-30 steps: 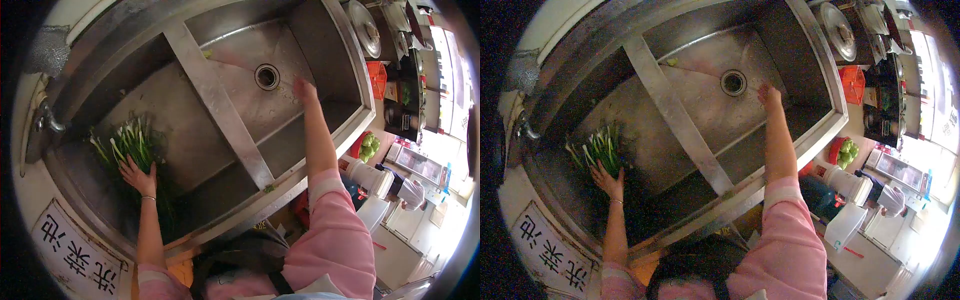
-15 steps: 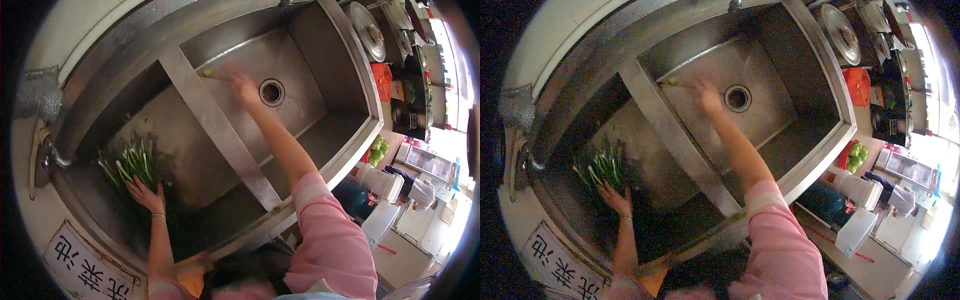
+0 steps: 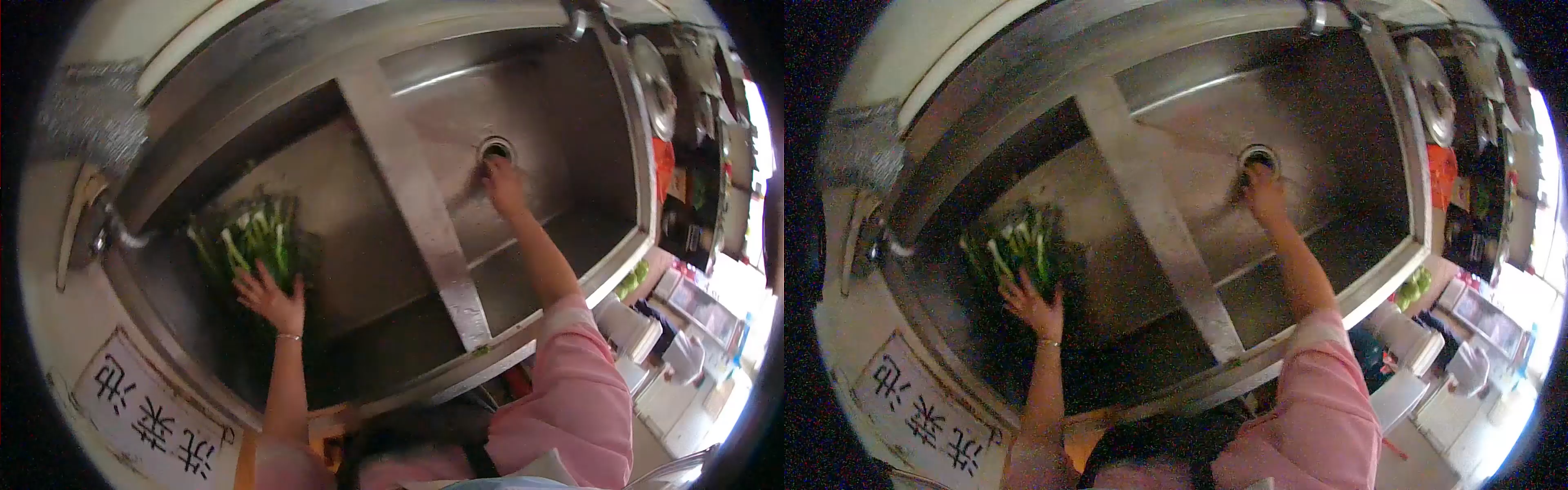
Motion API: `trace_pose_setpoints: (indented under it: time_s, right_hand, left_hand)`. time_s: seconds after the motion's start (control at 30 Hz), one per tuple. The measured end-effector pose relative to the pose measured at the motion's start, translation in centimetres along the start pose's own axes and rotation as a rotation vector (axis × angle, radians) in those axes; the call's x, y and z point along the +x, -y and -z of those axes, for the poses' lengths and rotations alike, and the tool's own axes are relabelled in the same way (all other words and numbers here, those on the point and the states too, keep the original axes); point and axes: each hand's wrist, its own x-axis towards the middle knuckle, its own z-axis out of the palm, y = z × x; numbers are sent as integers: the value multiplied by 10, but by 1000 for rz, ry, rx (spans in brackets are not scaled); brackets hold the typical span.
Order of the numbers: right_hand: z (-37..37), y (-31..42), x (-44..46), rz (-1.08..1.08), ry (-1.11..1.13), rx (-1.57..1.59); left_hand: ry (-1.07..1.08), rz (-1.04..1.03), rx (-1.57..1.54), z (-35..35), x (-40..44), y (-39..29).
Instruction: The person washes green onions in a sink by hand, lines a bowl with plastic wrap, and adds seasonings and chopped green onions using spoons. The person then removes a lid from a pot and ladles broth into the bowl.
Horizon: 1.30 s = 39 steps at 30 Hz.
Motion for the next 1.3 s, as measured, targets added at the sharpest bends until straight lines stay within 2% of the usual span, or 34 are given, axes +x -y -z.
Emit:
trace_pose_setpoints:
  time_s: [0.07,0.1,0.2,0.27,0.3,0.37,0.4,0.43,0.47,0.5,0.57,0.63,0.7,0.73,0.77,0.8,0.87,0.9,0.93,0.97,1.03,1.07,1.1,1.13,1.2,1.27,1.3]
  right_hand:
    - [-5,-19,-7,37,-124,10]
    - [1,-11,-2,-182,-142,269]
    - [84,77,2,-164,-360,632]
    - [139,126,2,-62,-499,816]
    - [166,164,-8,21,-569,890]
    - [192,229,-34,78,-469,1157]
    - [198,266,-48,102,-328,1260]
    - [188,299,-59,-12,-123,1264]
    - [167,330,-63,-7,30,1348]
    - [126,358,-66,-72,120,1452]
    - [22,402,-60,-226,149,1370]
    - [-27,431,-56,-307,204,1366]
    - [-44,452,-53,-216,212,974]
    - [-27,445,-47,-212,419,957]
    - [-34,428,-35,-217,421,955]
    - [-48,407,-15,-73,493,827]
    - [-55,397,-2,81,549,680]
    - [-55,398,-7,-45,261,812]
    - [-54,399,-12,-168,-37,933]
    - [-53,407,-21,-162,-43,929]
    - [-56,421,-45,91,-61,762]
    - [-57,413,-38,38,331,752]
    - [-70,402,-34,41,331,749]
    - [-78,396,-32,255,207,228]
    - [-86,402,-36,454,73,-290]
    - [-41,427,-45,-98,-59,804]
    - [-51,424,-47,-97,-57,804]
  left_hand:
    - [10,-43,-13,13,2,-6]
    - [-2,-67,-13,24,5,-7]
    - [1,-14,31,43,18,15]
    - [-203,-14,-355,37,27,36]
    - [-203,0,-347,34,31,45]
    - [-111,191,-377,24,39,62]
    - [-77,230,-462,10,41,68]
    - [-84,232,-466,-4,39,72]
    - [-41,271,-402,-19,37,74]
    - [-2,304,-340,-28,40,72]
    - [-1,348,-371,-37,36,60]
    - [-53,442,-332,-59,25,53]
    - [-17,504,-379,-59,18,49]
    - [-21,511,-352,-69,14,55]
    - [-21,522,-324,-78,8,61]
    - [-16,525,-329,-85,6,77]
    - [90,463,-434,-95,19,114]
    - [90,464,-444,-89,21,108]
    - [-75,461,-501,-76,26,94]
    - [-243,457,-554,-69,30,80]
    - [-262,448,-505,-76,24,68]
    - [-210,379,-449,-77,23,73]
    - [-162,311,-391,-78,23,78]
    - [-165,317,-390,-76,25,85]
    - [-142,348,-528,-70,31,102]
    - [-127,365,-596,-60,34,105]
    - [-85,293,-633,-52,35,99]
